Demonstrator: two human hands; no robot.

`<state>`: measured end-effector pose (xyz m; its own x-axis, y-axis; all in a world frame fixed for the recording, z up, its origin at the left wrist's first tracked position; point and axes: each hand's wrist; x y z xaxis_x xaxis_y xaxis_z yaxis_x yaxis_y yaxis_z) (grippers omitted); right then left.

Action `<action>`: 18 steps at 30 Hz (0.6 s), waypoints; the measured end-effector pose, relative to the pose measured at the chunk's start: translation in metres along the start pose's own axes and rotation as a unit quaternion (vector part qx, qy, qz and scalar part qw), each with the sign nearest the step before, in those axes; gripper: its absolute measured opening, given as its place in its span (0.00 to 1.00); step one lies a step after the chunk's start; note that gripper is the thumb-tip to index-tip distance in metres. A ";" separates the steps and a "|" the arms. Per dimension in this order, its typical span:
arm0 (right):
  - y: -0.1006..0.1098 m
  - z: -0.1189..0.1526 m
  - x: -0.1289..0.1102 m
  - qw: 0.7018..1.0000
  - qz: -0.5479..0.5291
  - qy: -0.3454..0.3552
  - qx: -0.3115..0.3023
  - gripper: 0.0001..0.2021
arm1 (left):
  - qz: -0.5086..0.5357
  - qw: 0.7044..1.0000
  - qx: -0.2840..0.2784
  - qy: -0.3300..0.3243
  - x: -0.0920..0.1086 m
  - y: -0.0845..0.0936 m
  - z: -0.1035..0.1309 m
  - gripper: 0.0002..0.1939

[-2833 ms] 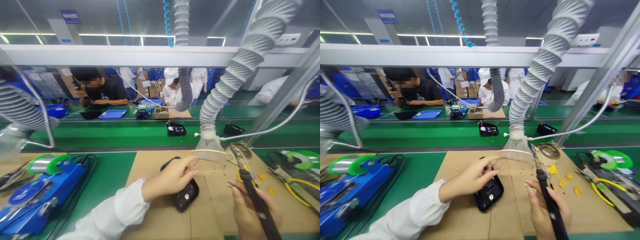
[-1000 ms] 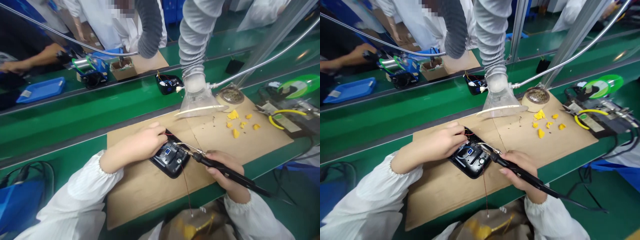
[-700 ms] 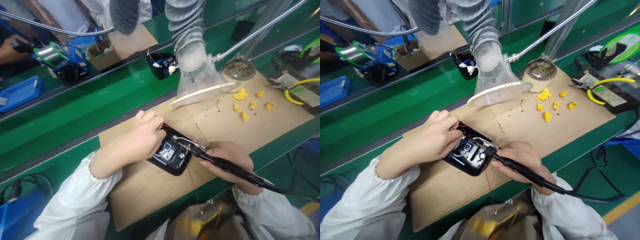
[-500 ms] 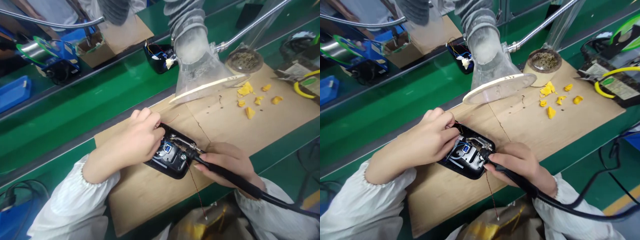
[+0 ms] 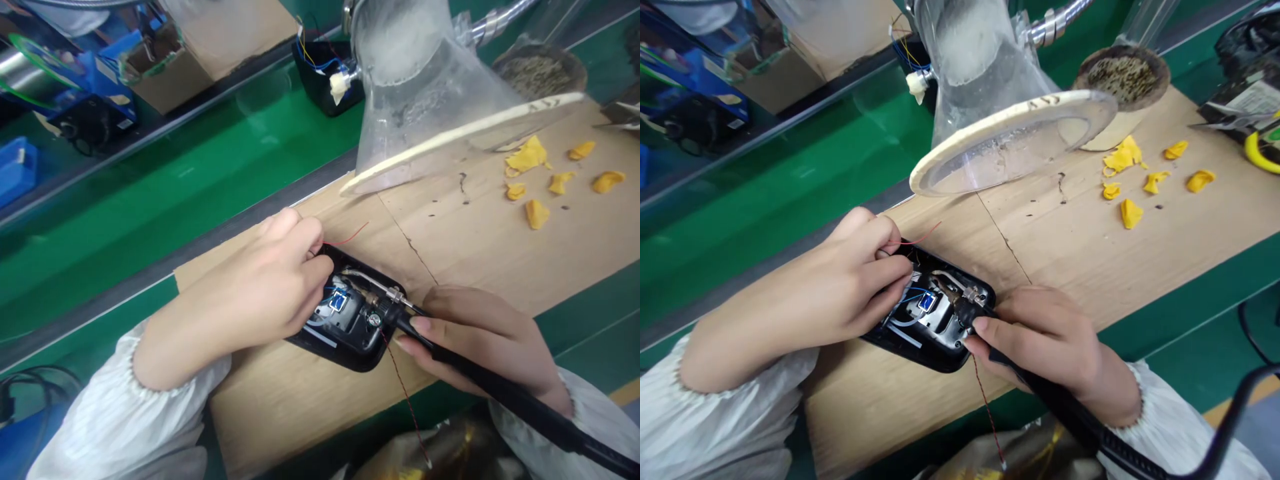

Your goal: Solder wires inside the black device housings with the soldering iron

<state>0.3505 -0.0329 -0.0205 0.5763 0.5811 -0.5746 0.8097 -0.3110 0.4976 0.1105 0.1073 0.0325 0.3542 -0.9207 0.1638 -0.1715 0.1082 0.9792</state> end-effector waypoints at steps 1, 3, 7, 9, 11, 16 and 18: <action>0.000 0.000 0.000 1.000 -0.001 -0.001 -0.002 0.13 | 0.002 1.000 0.000 -0.001 0.000 0.000 0.000 0.13; 0.000 0.001 0.000 1.000 0.000 0.001 -0.004 0.13 | 0.004 1.000 0.001 -0.004 0.000 -0.001 -0.001 0.13; 0.000 0.001 0.000 1.000 0.008 -0.005 -0.003 0.13 | -0.001 1.000 0.010 -0.013 -0.001 -0.002 -0.001 0.13; -0.001 0.001 0.000 1.000 0.000 -0.008 -0.005 0.14 | -0.001 1.000 0.013 -0.016 -0.001 -0.003 -0.001 0.13; -0.001 0.000 0.000 1.000 -0.008 -0.007 -0.007 0.14 | 0.000 1.000 0.014 -0.017 -0.001 -0.003 -0.001 0.13; -0.001 -0.001 0.000 1.000 -0.011 -0.010 -0.008 0.16 | -0.001 1.000 0.014 -0.014 -0.001 -0.003 -0.001 0.13; -0.001 -0.001 0.000 1.000 -0.011 -0.011 -0.009 0.16 | -0.002 1.000 0.013 -0.015 -0.001 -0.003 -0.001 0.13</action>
<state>0.3493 -0.0319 -0.0208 0.5606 0.5712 -0.5996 0.8203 -0.2838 0.4966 0.1114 0.1086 0.0293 0.3279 -0.9316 0.1566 -0.1943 0.0957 0.9763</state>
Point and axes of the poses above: each hand's wrist, its own z-axis away from the middle knuckle, its own y-axis out of the back of the hand, x = y × z, and after that the axes turned 9 degrees about x, right-handed
